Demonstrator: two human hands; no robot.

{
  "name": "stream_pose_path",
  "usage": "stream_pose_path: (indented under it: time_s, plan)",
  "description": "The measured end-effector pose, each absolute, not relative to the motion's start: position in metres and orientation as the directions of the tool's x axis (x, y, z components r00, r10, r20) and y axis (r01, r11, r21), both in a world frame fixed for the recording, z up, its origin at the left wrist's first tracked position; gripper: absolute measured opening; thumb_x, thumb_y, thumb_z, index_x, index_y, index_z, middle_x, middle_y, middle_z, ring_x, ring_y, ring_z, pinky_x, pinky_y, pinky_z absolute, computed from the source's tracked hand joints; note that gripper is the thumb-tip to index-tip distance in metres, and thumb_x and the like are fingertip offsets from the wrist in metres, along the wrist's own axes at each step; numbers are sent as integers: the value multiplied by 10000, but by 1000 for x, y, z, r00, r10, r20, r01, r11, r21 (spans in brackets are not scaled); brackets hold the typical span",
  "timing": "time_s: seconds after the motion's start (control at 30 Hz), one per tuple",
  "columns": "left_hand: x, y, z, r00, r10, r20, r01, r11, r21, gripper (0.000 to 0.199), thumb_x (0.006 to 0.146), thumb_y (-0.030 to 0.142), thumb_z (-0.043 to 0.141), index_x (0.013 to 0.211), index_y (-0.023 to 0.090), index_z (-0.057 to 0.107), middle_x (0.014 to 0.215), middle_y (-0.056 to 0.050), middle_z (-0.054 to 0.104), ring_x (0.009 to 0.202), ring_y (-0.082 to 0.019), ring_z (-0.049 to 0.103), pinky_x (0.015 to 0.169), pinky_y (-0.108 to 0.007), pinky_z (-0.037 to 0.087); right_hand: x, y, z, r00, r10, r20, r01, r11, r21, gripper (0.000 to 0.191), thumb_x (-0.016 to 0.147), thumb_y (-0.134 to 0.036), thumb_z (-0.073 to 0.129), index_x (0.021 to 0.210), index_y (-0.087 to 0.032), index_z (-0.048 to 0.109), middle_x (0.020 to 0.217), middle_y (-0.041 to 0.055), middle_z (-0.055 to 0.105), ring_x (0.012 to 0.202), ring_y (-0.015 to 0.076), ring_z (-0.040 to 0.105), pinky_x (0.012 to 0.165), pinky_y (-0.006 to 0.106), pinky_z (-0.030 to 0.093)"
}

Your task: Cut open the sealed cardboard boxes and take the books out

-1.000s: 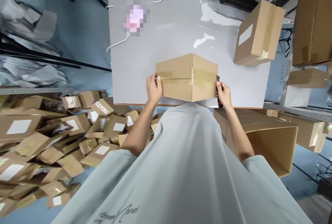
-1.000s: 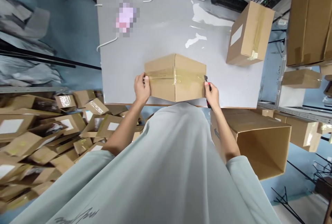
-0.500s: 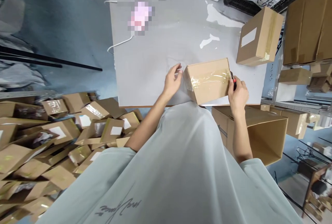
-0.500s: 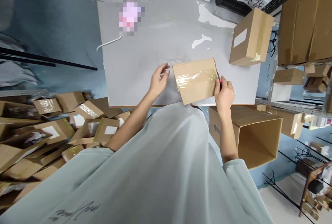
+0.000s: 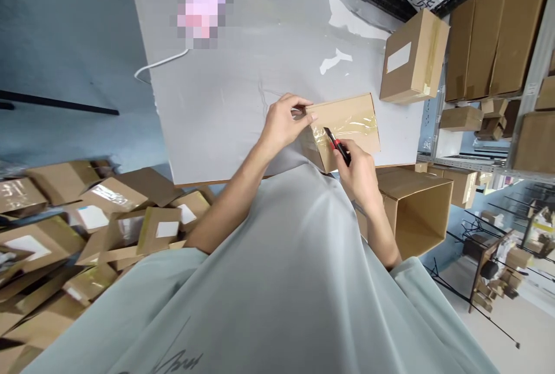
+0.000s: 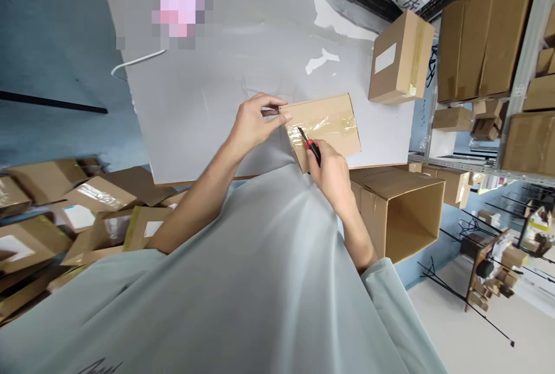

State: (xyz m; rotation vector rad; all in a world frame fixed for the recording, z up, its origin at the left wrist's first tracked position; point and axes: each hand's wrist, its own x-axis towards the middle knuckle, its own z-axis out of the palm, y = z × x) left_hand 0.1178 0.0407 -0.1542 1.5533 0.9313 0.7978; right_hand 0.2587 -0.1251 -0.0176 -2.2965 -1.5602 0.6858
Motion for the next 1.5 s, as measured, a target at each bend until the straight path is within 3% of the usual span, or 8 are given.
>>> stream_pose_path:
  time_s: [0.2, 0.43, 0.7, 0.93, 1.17, 1.5]
  plan:
    - [118, 39, -158, 459, 888, 27, 106, -85, 991, 278, 920, 274, 805, 1193, 219, 797, 1199, -64, 769, 1094, -227, 777, 1069, -422, 677, 241, -106, -14, 227, 938, -263, 844, -325, -427, 397, 1160, -351, 471, 1416, -213, 742, 1336, 121, 826, 1198, 303, 769, 1009, 378, 560]
    - [121, 39, -162, 468, 883, 40, 87, -91, 992, 268, 932, 285, 800, 1191, 216, 796, 1193, -64, 772, 1072, -213, 774, 1063, -398, 671, 230, -104, -12, 273, 910, -311, 886, -364, -287, 392, 1176, -327, 461, 1431, -214, 735, 1202, 121, 831, 1050, 289, 762, 914, 348, 535]
    - [120, 39, -161, 470, 882, 35, 79, -81, 994, 252, 936, 293, 791, 1177, 220, 793, 1188, -65, 766, 1078, -219, 764, 1057, -403, 670, 223, -106, -5, 320, 903, -286, 880, -395, -264, 419, 1176, -305, 430, 1476, -234, 714, 1252, 126, 821, 1078, 293, 758, 913, 351, 528]
    - [119, 39, -160, 477, 879, 32, 84, -82, 993, 254, 933, 282, 796, 1182, 228, 788, 1180, -58, 764, 1081, -215, 760, 1053, -394, 669, 217, -101, -3, 323, 871, -370, 897, -406, -173, 393, 1184, -301, 432, 1435, -222, 723, 1195, 115, 836, 1009, 276, 759, 849, 326, 483]
    - [125, 35, -156, 454, 891, 7, 123, -70, 990, 257, 934, 258, 801, 1190, 240, 804, 1197, -54, 780, 1069, -212, 766, 1052, -383, 678, 204, -87, 7, 398, 793, -462, 896, -443, 13, 432, 1198, -269, 420, 1532, -202, 686, 1226, 154, 851, 1032, 311, 795, 838, 346, 497]
    - [124, 27, -157, 400, 917, -11, 138, -49, 989, 249, 953, 292, 787, 1198, 264, 825, 1245, -48, 789, 1135, -230, 777, 1078, -390, 689, 203, -82, 16, 374, 769, -519, 916, -395, 75, 380, 1190, -292, 480, 1444, -183, 740, 1107, 206, 849, 971, 353, 793, 868, 422, 557]
